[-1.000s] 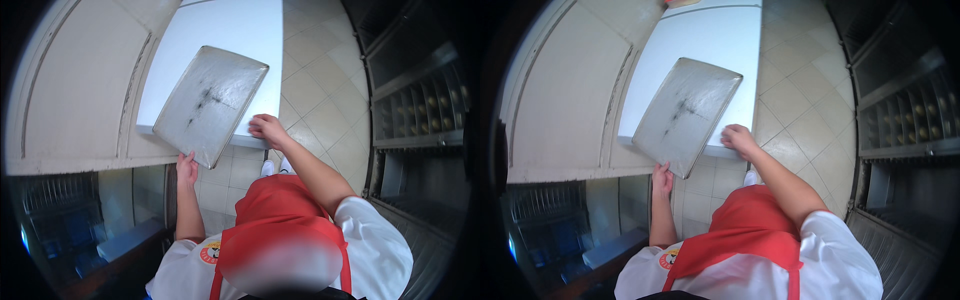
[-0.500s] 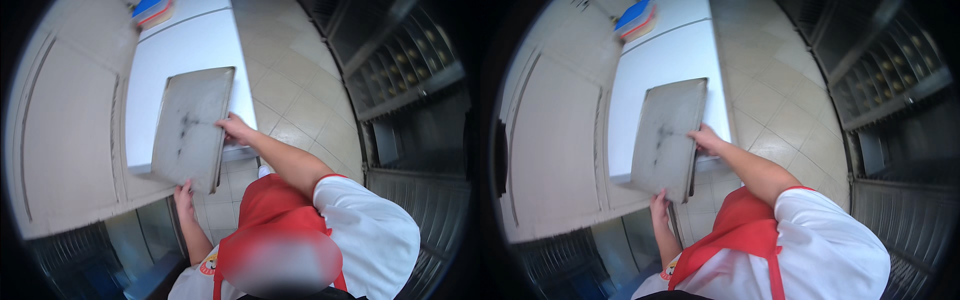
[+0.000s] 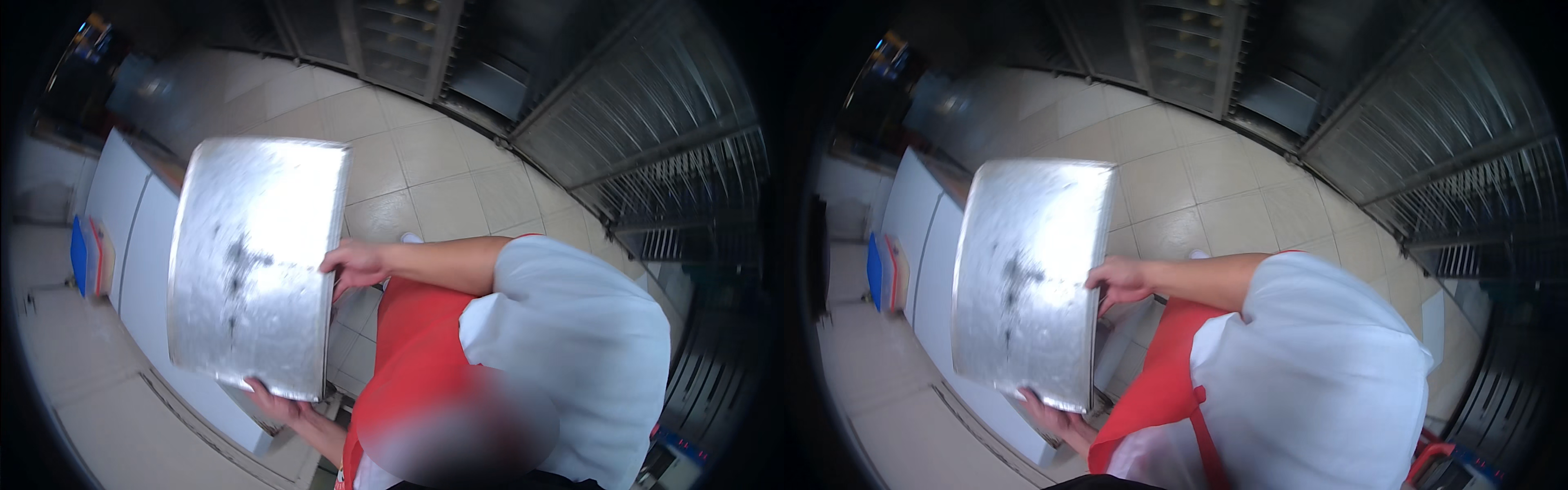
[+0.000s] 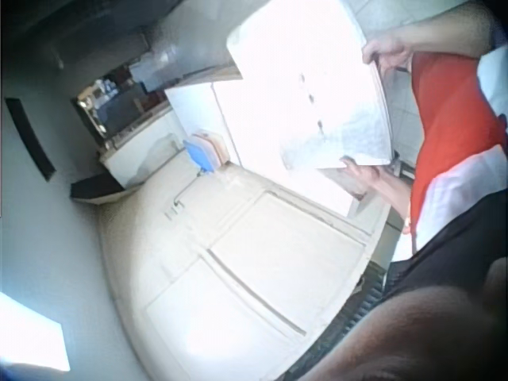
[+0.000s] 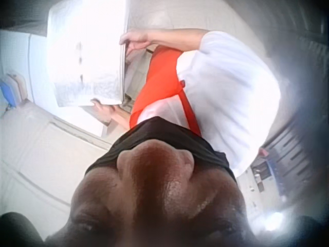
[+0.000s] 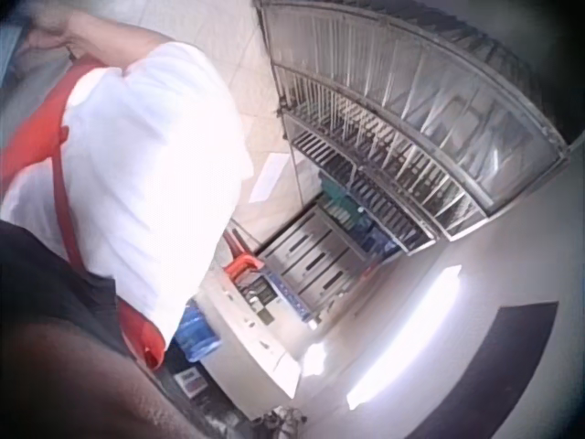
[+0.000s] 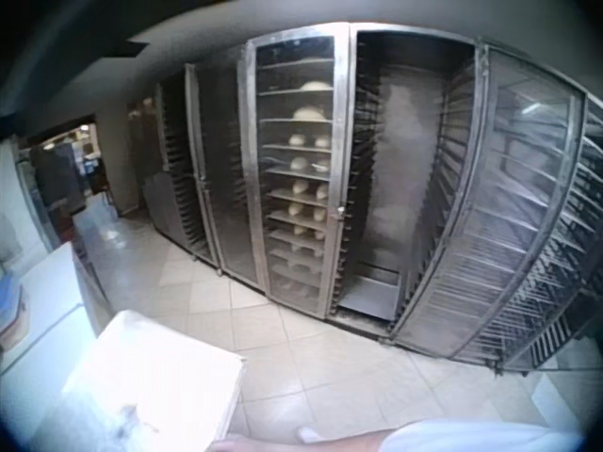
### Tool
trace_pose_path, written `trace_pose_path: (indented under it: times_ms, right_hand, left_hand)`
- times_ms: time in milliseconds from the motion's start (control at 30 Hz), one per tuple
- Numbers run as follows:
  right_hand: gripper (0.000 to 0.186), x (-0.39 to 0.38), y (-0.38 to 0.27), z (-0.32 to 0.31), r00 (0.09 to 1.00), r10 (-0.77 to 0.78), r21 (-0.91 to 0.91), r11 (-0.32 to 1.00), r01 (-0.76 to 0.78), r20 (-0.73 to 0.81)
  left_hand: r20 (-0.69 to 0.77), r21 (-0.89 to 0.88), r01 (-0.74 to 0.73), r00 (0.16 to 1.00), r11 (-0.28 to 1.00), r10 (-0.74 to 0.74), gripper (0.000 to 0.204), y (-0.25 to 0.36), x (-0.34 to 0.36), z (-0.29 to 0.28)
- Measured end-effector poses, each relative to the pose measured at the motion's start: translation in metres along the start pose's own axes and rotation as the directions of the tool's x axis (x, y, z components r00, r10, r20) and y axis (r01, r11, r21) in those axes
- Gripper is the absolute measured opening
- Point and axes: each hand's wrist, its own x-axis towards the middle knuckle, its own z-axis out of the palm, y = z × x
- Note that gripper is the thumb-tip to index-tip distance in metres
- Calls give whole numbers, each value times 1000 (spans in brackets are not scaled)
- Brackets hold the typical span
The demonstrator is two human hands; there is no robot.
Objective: The person moves empty baking trays and trays filled with dough into a proofer, then shapes dough pieces by hand on a stainless steel table and spreads a dark filling onto them using a scraper.
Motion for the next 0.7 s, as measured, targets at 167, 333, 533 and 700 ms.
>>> trace_pose_path:
  times_ms: [167,333,533,700]
  right_hand:
    - [39,-113,-75,-89,928,-345,55,933,355,-140]
    - [41,-188,-89,-211,783,-468,220,782,583,-409]
    - [40,-226,-167,-406,613,-474,316,565,763,-632]
    - [32,-213,-220,-556,540,-496,338,441,831,-680]
  left_hand:
    - [352,104,302,880,948,-319,53,-81,66,157]
    - [456,542,-23,848,840,-271,38,-221,81,323]
    - [668,710,-404,645,576,-371,29,-451,98,520]
    - [785,618,-654,484,436,-388,32,-612,125,646]
